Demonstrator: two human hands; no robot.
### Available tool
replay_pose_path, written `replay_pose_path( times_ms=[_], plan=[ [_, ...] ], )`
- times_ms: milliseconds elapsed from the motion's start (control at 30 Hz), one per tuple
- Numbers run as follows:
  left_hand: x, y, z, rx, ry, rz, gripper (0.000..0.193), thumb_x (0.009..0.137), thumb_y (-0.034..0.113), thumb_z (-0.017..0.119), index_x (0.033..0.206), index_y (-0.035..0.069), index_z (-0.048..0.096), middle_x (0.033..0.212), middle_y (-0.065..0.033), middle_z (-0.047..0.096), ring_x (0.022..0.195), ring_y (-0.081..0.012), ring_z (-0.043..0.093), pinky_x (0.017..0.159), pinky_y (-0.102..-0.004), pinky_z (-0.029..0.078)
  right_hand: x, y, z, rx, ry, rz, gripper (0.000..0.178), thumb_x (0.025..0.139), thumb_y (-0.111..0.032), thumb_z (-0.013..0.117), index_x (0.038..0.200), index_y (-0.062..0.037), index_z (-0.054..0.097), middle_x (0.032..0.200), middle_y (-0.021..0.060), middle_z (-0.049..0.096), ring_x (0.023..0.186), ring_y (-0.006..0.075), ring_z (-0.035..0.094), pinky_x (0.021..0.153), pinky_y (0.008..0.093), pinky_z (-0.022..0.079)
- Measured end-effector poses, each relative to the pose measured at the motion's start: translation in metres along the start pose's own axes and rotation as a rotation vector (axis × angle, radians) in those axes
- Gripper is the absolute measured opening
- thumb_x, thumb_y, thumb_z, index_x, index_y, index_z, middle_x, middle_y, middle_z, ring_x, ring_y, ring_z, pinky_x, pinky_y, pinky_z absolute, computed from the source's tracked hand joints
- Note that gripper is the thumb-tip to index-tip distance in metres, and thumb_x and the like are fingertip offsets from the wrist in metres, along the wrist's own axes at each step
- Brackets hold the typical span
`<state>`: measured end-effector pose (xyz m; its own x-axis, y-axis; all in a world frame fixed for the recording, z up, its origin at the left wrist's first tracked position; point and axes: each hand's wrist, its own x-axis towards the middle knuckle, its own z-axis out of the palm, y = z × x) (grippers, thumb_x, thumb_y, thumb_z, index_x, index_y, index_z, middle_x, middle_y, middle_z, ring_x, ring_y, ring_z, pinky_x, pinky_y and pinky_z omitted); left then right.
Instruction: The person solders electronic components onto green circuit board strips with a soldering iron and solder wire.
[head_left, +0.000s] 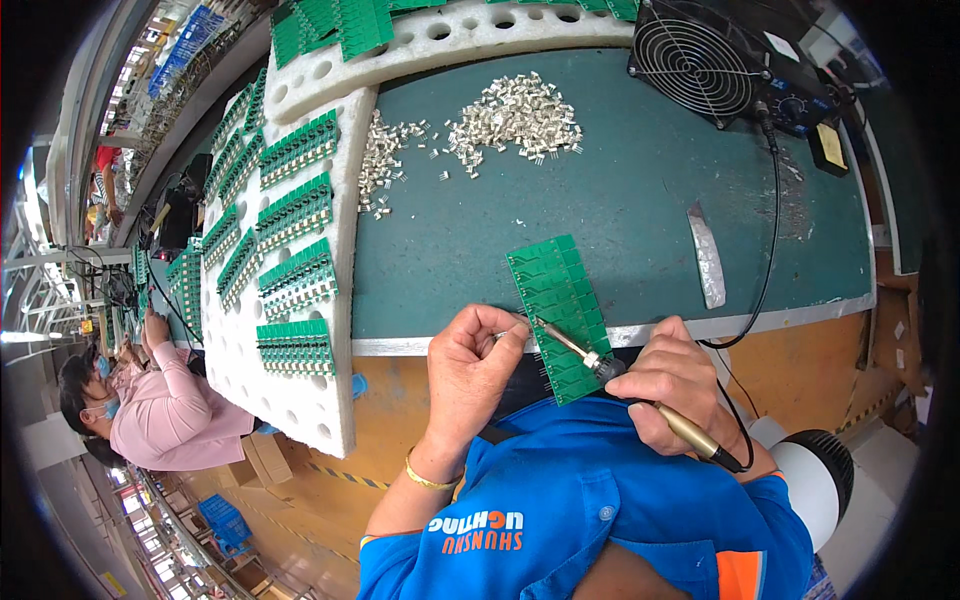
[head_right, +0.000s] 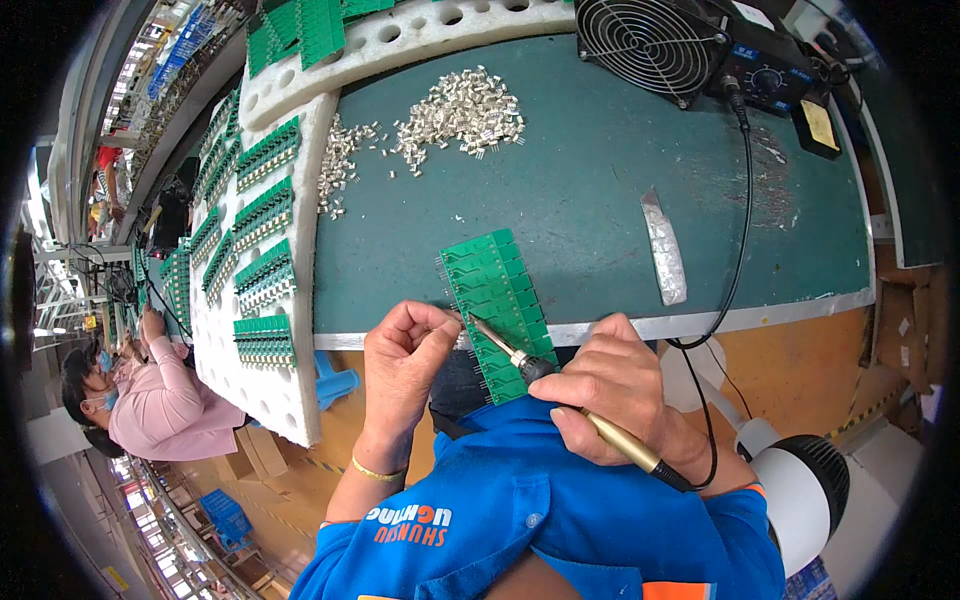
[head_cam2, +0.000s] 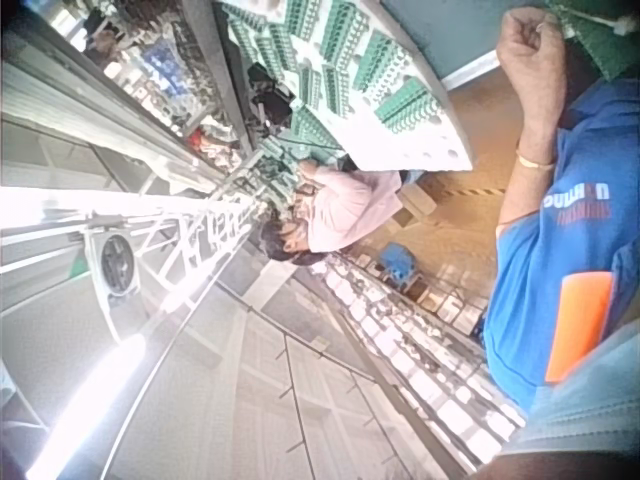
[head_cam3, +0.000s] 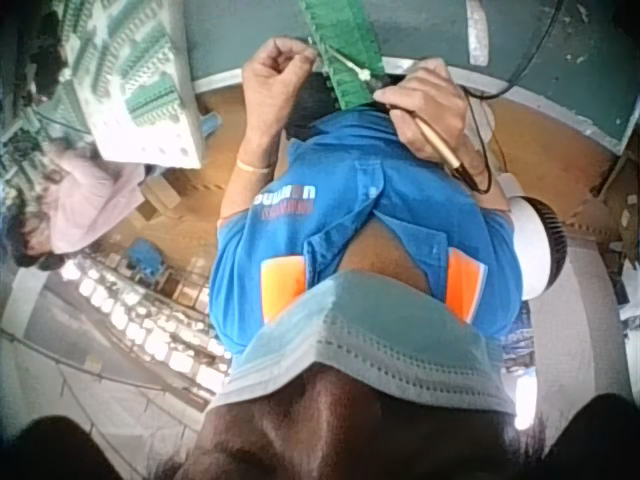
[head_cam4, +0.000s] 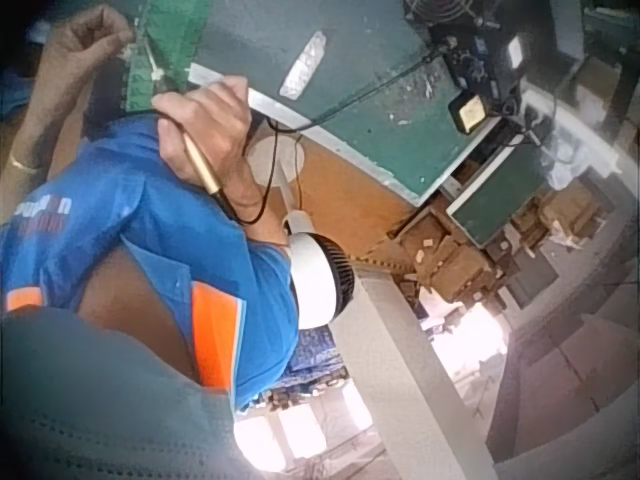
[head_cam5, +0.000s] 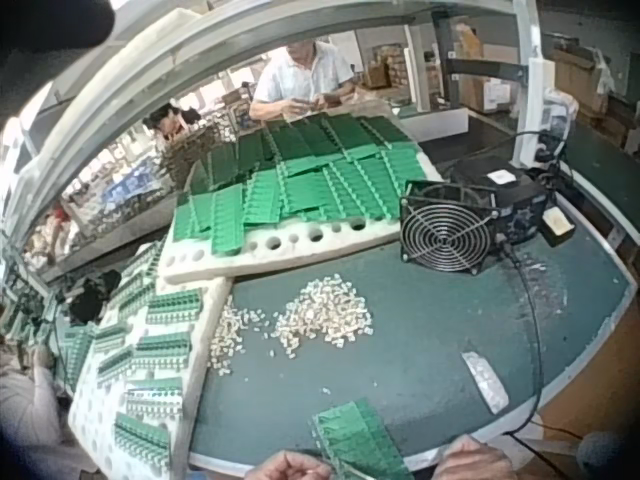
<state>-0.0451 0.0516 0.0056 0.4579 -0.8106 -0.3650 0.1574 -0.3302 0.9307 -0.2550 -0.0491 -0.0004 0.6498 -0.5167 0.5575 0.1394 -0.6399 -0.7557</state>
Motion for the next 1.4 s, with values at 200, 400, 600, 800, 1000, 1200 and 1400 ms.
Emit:
replay_pose_path(
  times_ms=[200,400,600,800,1000,1200,1400],
  plan=[
    [0.000,0.001,0.000,0.010,-0.003,-0.009,0.004,0.089,0.000,0.066,0.091,-0.001,0.063,0.085,0.0008,0.065,0.072,-0.0007,0.053,0.064,-0.0166,0.042,0.000,-0.004,-0.001,-0.021,-0.020,0.004,0.018,0.078,-0.014,0.065,0.093,-0.0054,0.069,0.061,0.0023,0.059,0.052,0.0182,0.054,0.061,0.0360,0.037],
    [0.001,-0.001,-0.001,-0.017,-0.015,-0.001,0.005,0.089,0.001,0.067,0.093,0.000,0.063,0.086,0.0000,0.066,0.074,-0.0014,0.054,0.066,-0.0169,0.043,-0.004,-0.003,-0.002,0.012,-0.003,0.026,0.017,0.078,-0.013,0.066,0.093,-0.0041,0.069,0.062,0.0027,0.060,0.052,0.0186,0.054,0.061,0.0358,0.038],
    [0.001,0.000,-0.002,-0.025,-0.016,-0.004,0.006,0.090,0.002,0.067,0.094,0.000,0.063,0.088,-0.0009,0.067,0.076,-0.0030,0.056,0.069,-0.0182,0.045,-0.006,-0.003,-0.002,0.031,0.000,0.025,0.017,0.080,-0.013,0.065,0.093,-0.0033,0.069,0.063,0.0035,0.061,0.053,0.0188,0.055,0.062,0.0353,0.039],
    [0.000,-0.001,-0.002,-0.022,-0.014,-0.002,0.005,0.089,0.001,0.067,0.093,0.000,0.063,0.089,-0.0018,0.067,0.077,-0.0030,0.056,0.069,-0.0182,0.045,-0.005,-0.005,-0.003,0.027,-0.005,0.016,0.017,0.081,-0.015,0.066,0.093,-0.0032,0.068,0.064,0.0039,0.062,0.052,0.0186,0.056,0.060,0.0350,0.038],
    [0.000,0.001,-0.002,-0.031,-0.037,-0.009,0.003,0.088,-0.001,0.066,0.090,0.000,0.064,0.094,-0.0051,0.069,0.077,-0.0026,0.056,0.069,-0.0176,0.044,-0.005,-0.009,-0.004,-0.002,-0.021,0.020,0.018,0.081,-0.015,0.066,0.094,-0.0034,0.068,0.063,0.0041,0.062,0.052,0.0189,0.057,0.060,0.0349,0.038],
    [0.000,0.000,-0.001,0.015,-0.023,-0.021,0.004,0.087,-0.002,0.067,0.090,-0.001,0.065,0.095,-0.0058,0.070,0.074,-0.0013,0.053,0.067,-0.0168,0.043,-0.004,-0.010,-0.005,-0.014,-0.048,0.022,0.020,0.080,-0.014,0.067,0.096,-0.0040,0.068,0.064,0.0040,0.063,0.054,0.0188,0.059,0.061,0.0347,0.038],
    [0.001,-0.002,-0.001,0.014,-0.041,0.011,0.004,0.087,-0.002,0.067,0.089,-0.001,0.065,0.095,-0.0053,0.070,0.072,-0.0004,0.051,0.064,-0.0160,0.042,-0.003,-0.012,-0.005,-0.035,-0.062,0.019,0.021,0.078,-0.014,0.068,0.097,-0.0052,0.068,0.064,0.0031,0.063,0.054,0.0183,0.059,0.061,0.0341,0.038]
  ],
)
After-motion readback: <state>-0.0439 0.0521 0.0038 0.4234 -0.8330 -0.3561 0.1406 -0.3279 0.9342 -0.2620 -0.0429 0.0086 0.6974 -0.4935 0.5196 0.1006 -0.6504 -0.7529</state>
